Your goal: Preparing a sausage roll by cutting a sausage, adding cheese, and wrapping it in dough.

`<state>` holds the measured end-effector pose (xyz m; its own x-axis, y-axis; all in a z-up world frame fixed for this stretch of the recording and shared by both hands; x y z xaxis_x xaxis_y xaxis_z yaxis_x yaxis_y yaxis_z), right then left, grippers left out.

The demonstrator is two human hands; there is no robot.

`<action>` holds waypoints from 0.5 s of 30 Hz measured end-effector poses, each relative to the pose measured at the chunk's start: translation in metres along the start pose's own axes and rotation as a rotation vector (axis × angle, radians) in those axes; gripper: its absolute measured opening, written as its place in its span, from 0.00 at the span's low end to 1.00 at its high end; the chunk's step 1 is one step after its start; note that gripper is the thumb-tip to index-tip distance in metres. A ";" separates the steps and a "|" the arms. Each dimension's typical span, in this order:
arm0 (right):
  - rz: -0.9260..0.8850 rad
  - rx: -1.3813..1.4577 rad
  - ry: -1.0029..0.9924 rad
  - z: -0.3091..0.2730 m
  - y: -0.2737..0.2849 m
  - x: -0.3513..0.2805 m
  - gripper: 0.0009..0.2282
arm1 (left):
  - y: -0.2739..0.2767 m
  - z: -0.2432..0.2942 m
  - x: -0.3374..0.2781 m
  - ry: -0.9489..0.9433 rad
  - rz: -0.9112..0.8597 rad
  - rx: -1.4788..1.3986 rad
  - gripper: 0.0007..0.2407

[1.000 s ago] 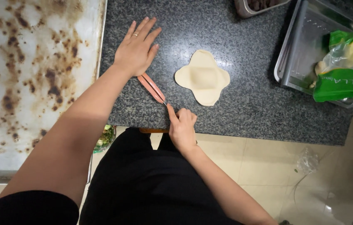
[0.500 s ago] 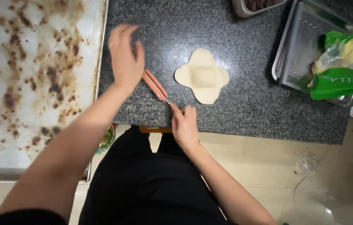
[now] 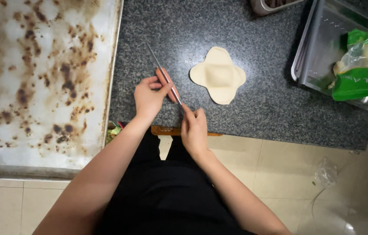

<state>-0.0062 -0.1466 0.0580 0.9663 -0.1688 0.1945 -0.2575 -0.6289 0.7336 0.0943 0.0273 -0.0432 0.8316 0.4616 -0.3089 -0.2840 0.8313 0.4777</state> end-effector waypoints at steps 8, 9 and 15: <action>0.034 0.023 -0.180 0.028 -0.004 -0.008 0.17 | -0.002 -0.001 -0.001 -0.012 -0.023 0.079 0.20; 0.027 0.032 -0.221 0.033 -0.006 -0.009 0.17 | -0.003 -0.002 0.000 -0.003 -0.030 0.102 0.20; 0.050 0.224 -0.337 0.044 -0.001 -0.007 0.17 | -0.005 -0.006 -0.002 0.131 -0.070 -0.159 0.21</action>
<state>-0.0129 -0.1778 0.0269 0.9075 -0.4192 -0.0253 -0.3341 -0.7571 0.5615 0.0911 0.0243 -0.0504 0.7857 0.4289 -0.4459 -0.3084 0.8963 0.3187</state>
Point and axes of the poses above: each hand's wrist, its own x-axis towards the middle knuckle, its own y-axis out of the back of the hand, z = x × y, the point moved 7 cm from there along x, towards the middle knuckle, and after that the axes turned 13 degrees about z, right-handed, at the moved point
